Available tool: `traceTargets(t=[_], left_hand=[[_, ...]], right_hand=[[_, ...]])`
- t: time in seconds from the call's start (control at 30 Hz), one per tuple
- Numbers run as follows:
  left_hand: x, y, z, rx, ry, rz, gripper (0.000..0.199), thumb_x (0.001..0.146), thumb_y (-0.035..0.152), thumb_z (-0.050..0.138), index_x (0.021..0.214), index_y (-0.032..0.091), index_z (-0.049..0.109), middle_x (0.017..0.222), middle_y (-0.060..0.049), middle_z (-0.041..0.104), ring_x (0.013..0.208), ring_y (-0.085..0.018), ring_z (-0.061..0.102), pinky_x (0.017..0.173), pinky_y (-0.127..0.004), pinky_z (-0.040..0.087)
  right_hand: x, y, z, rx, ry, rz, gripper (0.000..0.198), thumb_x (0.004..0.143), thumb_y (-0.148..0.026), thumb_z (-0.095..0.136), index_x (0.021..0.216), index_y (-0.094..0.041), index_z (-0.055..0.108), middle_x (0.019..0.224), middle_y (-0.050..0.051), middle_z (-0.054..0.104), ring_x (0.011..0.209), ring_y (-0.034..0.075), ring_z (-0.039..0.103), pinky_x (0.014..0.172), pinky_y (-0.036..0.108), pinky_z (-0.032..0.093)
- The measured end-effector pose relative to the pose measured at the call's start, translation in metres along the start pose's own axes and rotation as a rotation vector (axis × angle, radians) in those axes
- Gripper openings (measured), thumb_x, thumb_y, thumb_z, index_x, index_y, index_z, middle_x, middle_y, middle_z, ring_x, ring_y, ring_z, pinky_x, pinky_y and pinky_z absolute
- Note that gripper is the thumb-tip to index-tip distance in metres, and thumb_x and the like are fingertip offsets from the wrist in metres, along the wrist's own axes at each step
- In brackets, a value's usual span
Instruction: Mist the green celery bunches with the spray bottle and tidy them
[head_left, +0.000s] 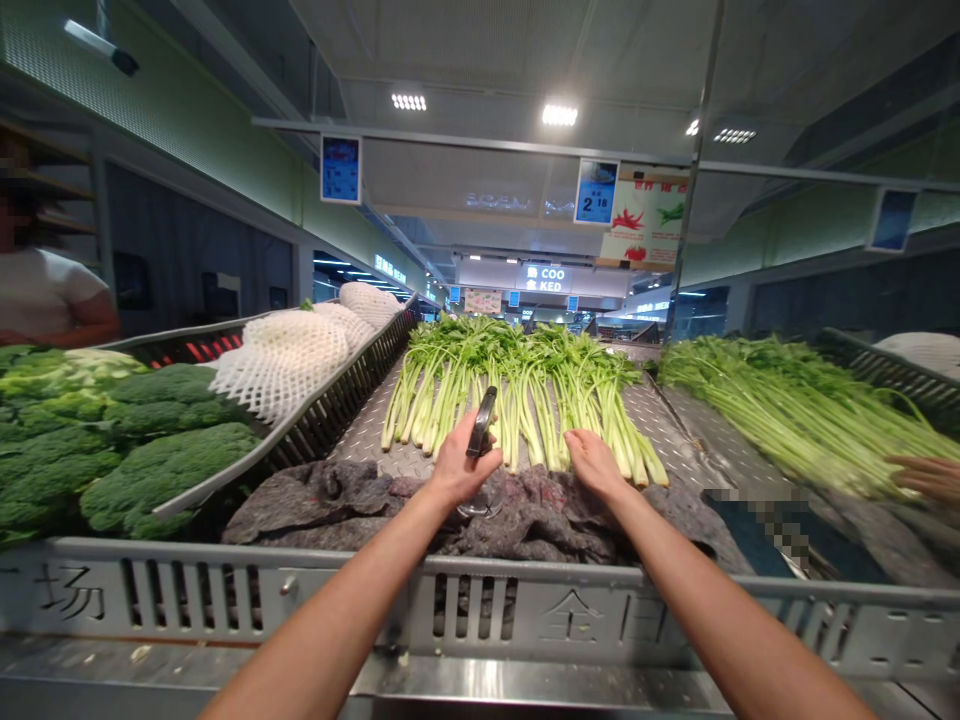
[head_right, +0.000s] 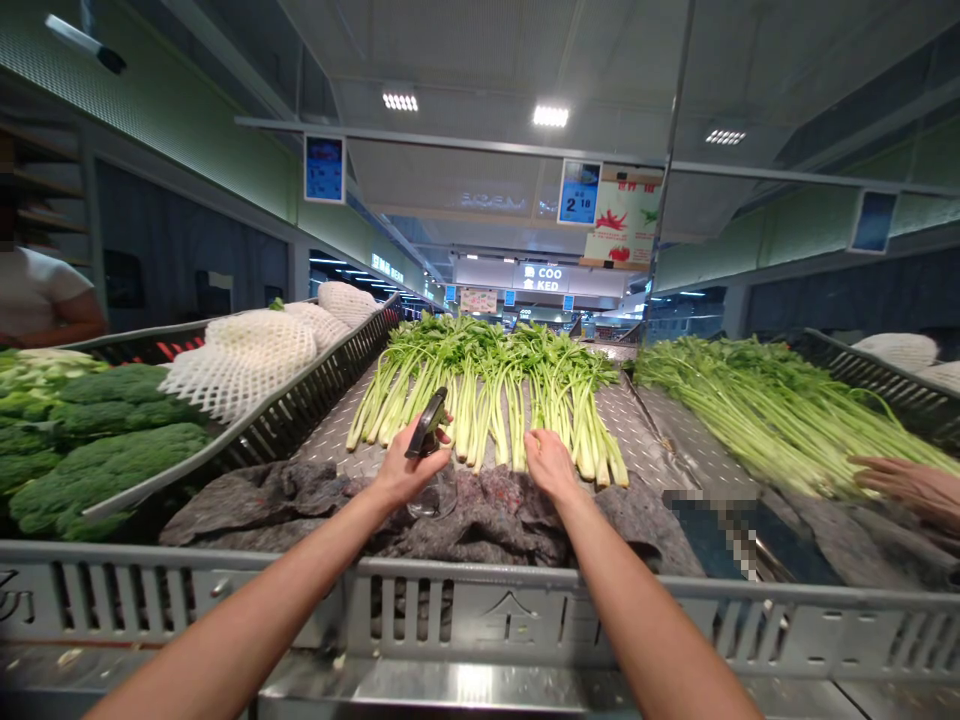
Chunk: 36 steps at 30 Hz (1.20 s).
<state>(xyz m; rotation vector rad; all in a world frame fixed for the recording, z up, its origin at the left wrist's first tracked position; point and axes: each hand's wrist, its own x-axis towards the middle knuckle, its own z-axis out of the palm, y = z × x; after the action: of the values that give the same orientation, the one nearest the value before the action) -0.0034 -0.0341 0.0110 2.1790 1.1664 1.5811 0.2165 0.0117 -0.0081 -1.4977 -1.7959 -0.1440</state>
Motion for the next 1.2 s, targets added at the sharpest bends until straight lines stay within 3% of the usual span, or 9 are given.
traceTargets(t=[0.53,0.73,1.0,1.2], left_hand=[[0.0,-0.002,0.003,-0.074,-0.041,-0.003,0.038,0.061,0.021,0.051,0.099,0.018,0.05,0.075,0.001,0.058,0.067,-0.013,0.055,0.065,-0.027,0.044],[0.001,-0.004,0.002,-0.059,0.028,-0.033,0.037,0.063,0.023,0.051,0.099,0.018,0.051,0.073,0.001,0.058,0.066,-0.013,0.055,0.063,-0.026,0.044],[0.004,-0.016,0.001,0.007,0.219,-0.077,0.031,0.064,0.028,0.052,0.093,0.018,0.052,0.068,0.003,0.056,0.063,-0.013,0.053,0.063,-0.027,0.043],[0.005,-0.018,0.001,-0.007,0.202,-0.074,0.03,0.064,0.027,0.052,0.093,0.019,0.051,0.073,0.001,0.058,0.069,-0.014,0.055,0.067,-0.028,0.043]], right_hand=[[0.003,0.006,0.004,0.021,0.012,-0.008,0.036,0.083,-0.034,0.026,0.074,-0.017,0.055,0.077,0.007,0.057,0.077,0.017,0.05,0.068,0.024,0.033],[0.004,0.006,0.004,0.006,0.011,-0.017,0.036,0.083,-0.034,0.025,0.074,-0.017,0.056,0.075,0.006,0.057,0.077,0.016,0.051,0.067,0.024,0.034],[0.002,0.003,0.003,0.015,0.0,-0.002,0.036,0.084,-0.035,0.025,0.078,-0.017,0.055,0.08,0.006,0.057,0.082,0.016,0.051,0.07,0.024,0.034],[0.001,0.003,0.004,0.023,-0.002,-0.003,0.036,0.084,-0.035,0.025,0.077,-0.017,0.055,0.08,0.007,0.057,0.081,0.016,0.051,0.069,0.024,0.034]])
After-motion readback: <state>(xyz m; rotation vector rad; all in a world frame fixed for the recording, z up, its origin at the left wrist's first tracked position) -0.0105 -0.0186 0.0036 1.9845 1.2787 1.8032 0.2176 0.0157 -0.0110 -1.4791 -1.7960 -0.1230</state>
